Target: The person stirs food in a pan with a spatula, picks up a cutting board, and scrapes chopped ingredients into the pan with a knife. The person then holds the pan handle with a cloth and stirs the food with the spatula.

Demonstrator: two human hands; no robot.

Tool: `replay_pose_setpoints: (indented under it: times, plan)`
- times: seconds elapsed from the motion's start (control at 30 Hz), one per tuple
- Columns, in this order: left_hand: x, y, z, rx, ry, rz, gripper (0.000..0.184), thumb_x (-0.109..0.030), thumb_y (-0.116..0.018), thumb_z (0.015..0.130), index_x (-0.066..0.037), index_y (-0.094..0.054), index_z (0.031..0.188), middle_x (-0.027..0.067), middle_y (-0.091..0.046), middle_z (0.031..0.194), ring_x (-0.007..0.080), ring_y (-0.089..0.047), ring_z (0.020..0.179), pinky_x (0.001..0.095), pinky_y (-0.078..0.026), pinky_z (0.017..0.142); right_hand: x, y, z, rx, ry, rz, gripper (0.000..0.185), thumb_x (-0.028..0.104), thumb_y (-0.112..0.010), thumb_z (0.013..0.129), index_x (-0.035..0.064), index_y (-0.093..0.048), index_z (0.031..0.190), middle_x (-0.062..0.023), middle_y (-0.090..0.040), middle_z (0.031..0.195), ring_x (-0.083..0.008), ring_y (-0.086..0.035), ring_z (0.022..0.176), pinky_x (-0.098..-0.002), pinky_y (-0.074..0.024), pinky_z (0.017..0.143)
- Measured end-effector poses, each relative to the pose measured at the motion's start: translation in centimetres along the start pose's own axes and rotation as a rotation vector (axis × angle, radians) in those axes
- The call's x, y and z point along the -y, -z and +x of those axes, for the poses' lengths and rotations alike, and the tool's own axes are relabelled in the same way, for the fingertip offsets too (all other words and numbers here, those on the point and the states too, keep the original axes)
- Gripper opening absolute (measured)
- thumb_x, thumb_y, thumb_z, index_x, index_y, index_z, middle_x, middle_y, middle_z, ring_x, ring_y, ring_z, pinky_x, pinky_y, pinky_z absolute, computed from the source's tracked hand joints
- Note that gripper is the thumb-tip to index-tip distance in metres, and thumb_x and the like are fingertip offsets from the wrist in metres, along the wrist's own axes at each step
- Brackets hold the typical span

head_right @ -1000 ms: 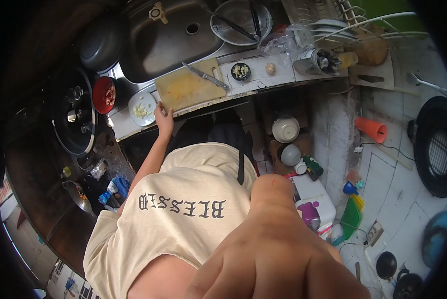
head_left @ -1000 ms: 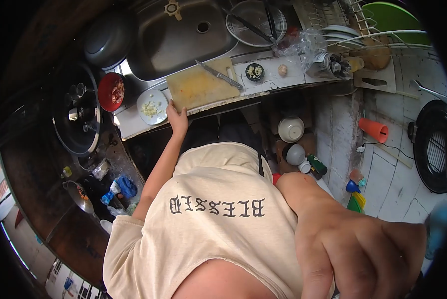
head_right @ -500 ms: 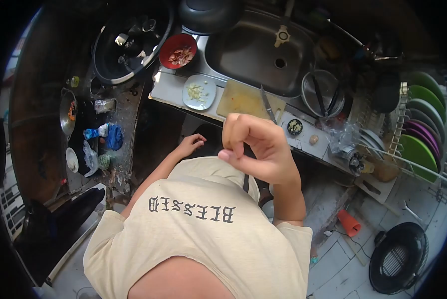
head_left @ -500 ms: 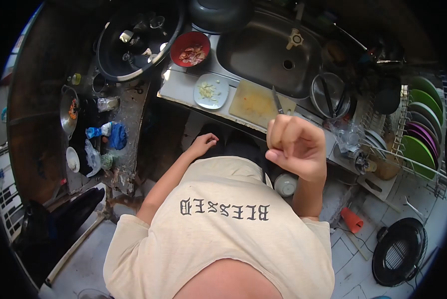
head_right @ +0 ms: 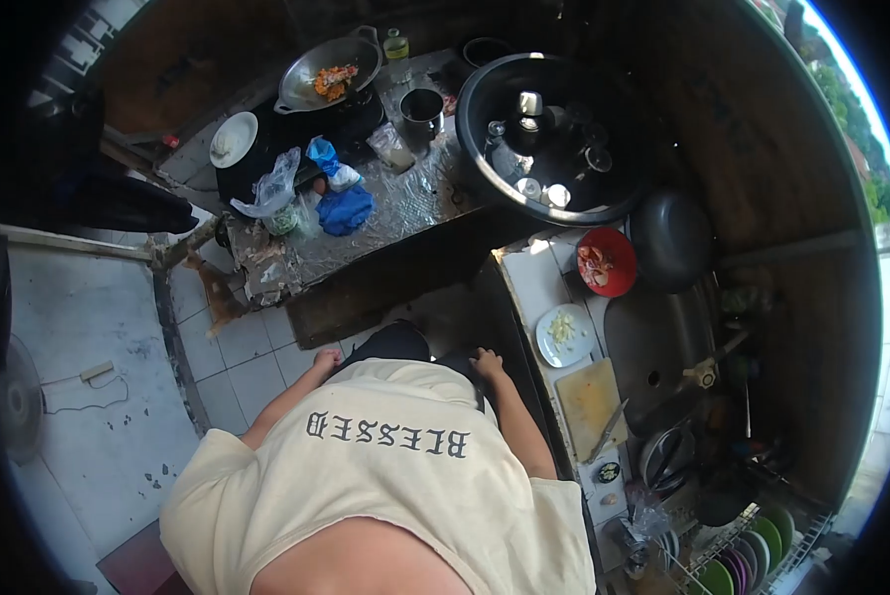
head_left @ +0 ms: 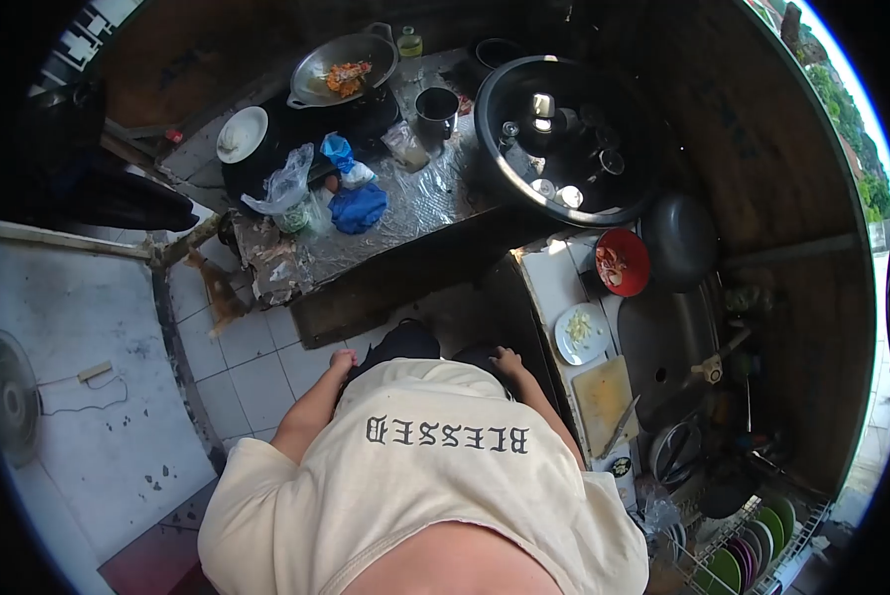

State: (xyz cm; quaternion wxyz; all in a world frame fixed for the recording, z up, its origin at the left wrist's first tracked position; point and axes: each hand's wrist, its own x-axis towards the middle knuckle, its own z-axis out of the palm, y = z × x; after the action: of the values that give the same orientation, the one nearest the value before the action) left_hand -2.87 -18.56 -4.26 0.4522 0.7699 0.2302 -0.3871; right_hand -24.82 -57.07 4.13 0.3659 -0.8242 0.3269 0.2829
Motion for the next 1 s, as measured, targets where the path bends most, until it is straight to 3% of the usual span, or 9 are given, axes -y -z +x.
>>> replay_pose_setpoints:
  times: [0.17, 0.33, 0.53, 0.6, 0.67, 0.7, 0.83, 0.93, 1.0]
  plan:
    - [1.6, 4.5, -0.4, -0.049, 0.188, -0.158, 0.011, -0.017, -0.053, 0.082, -0.010, -0.059, 0.089, 0.0023, -0.057, 0.073, 0.0121, -0.053, 0.059, 0.0278, -0.045, 0.052, 7.3, 4.1, 6.1, -0.174, 0.123, -0.115, 0.033, 0.028, -0.062, 0.074, 0.0078, -0.056, 0.100, -0.0162, -0.058, 0.099, -0.0315, -0.055, 0.096, -0.0393, -0.0423, 0.084]
    - [-3.3, 3.9, -1.0, 0.001, 0.226, -0.198, 0.015, -0.018, -0.053, 0.082, -0.014, -0.057, 0.096, -0.0007, -0.057, 0.083, 0.0106, -0.053, 0.065, 0.0264, -0.044, 0.052, 14.5, 8.0, 9.1, -0.077, 0.262, 0.115, 0.030, 0.023, -0.063, 0.076, 0.0041, -0.057, 0.098, -0.0161, -0.061, 0.089, -0.0284, -0.060, 0.084, -0.0347, -0.0465, 0.075]
    - [-17.8, -0.3, 2.9, -0.053, -0.210, -0.066, 0.022, -0.019, -0.055, 0.081, -0.015, -0.055, 0.103, -0.0010, -0.058, 0.087, 0.0094, -0.054, 0.073, 0.0275, -0.046, 0.058, 20.5, 10.8, 13.5, 0.086, 0.372, 0.001, 0.030, 0.022, -0.063, 0.075, 0.0035, -0.057, 0.098, -0.0163, -0.061, 0.088, -0.0285, -0.059, 0.084, -0.0349, -0.0465, 0.075]
    - [-22.5, -1.5, 5.5, -0.109, -0.355, 0.037, 0.026, -0.016, -0.062, 0.075, -0.011, -0.056, 0.100, 0.0053, -0.057, 0.089, 0.0193, -0.056, 0.077, 0.0314, -0.047, 0.067, 21.8, 12.0, 16.0, 0.102, 0.408, -0.027, 0.031, 0.022, -0.063, 0.075, 0.0032, -0.056, 0.099, -0.0180, -0.060, 0.090, -0.0319, -0.058, 0.087, -0.0370, -0.0462, 0.075]
    - [-27.7, -2.8, 6.5, -0.270, -0.486, 0.323, 0.038, -0.015, -0.069, 0.068, -0.010, -0.054, 0.103, 0.0124, -0.050, 0.106, 0.0276, -0.049, 0.100, 0.0347, -0.041, 0.083, 21.7, 12.1, 18.7, 0.088, 0.441, -0.005, 0.032, 0.021, -0.063, 0.075, 0.0029, -0.056, 0.100, -0.0161, -0.061, 0.087, -0.0277, -0.059, 0.082, -0.0348, -0.0464, 0.074]
    - [-29.7, -3.4, 7.4, -0.406, -0.552, 0.329, 0.057, -0.016, -0.074, 0.061, -0.012, -0.047, 0.111, 0.0151, -0.040, 0.117, 0.0314, -0.037, 0.113, 0.0391, -0.034, 0.093, 22.5, 12.8, 20.1, 0.075, 0.458, 0.008, 0.032, 0.021, -0.063, 0.075, 0.0027, -0.055, 0.100, -0.0151, -0.062, 0.086, -0.0257, -0.060, 0.080, -0.0338, -0.0465, 0.073]
    - [-34.4, -4.6, 13.5, -0.624, -0.347, 0.485, 0.081, -0.025, -0.077, 0.059, -0.018, -0.029, 0.125, 0.0121, -0.041, 0.121, 0.0304, -0.036, 0.116, 0.0456, -0.029, 0.097, 25.7, 16.6, 23.0, 0.138, 0.349, 0.084, 0.030, 0.019, -0.059, 0.077, 0.0020, -0.054, 0.101, -0.0157, -0.062, 0.080, -0.0244, -0.060, 0.075, -0.0336, -0.0461, 0.069]
    - [-39.1, -4.5, 12.0, -0.374, 0.091, 0.629, 0.082, -0.030, -0.076, 0.062, -0.018, -0.027, 0.127, 0.0075, -0.042, 0.124, 0.0285, -0.036, 0.117, 0.0458, -0.028, 0.097, 28.1, 19.9, 23.5, 0.111, 0.332, 0.150, 0.029, 0.018, -0.058, 0.078, 0.0015, -0.054, 0.101, -0.0159, -0.062, 0.078, -0.0242, -0.060, 0.072, -0.0338, -0.0461, 0.067]
    - [-39.1, -4.5, 12.7, -0.325, 0.086, 0.679, 0.070, -0.032, -0.073, 0.065, -0.016, -0.038, 0.122, 0.0065, -0.046, 0.123, 0.0271, -0.040, 0.115, 0.0453, -0.032, 0.094, 28.0, 19.9, 24.6, 0.049, 0.329, 0.175, 0.026, 0.015, -0.059, 0.077, 0.0015, -0.055, 0.099, -0.0145, -0.061, 0.074, -0.0241, -0.060, 0.071, -0.0331, -0.0459, 0.066]
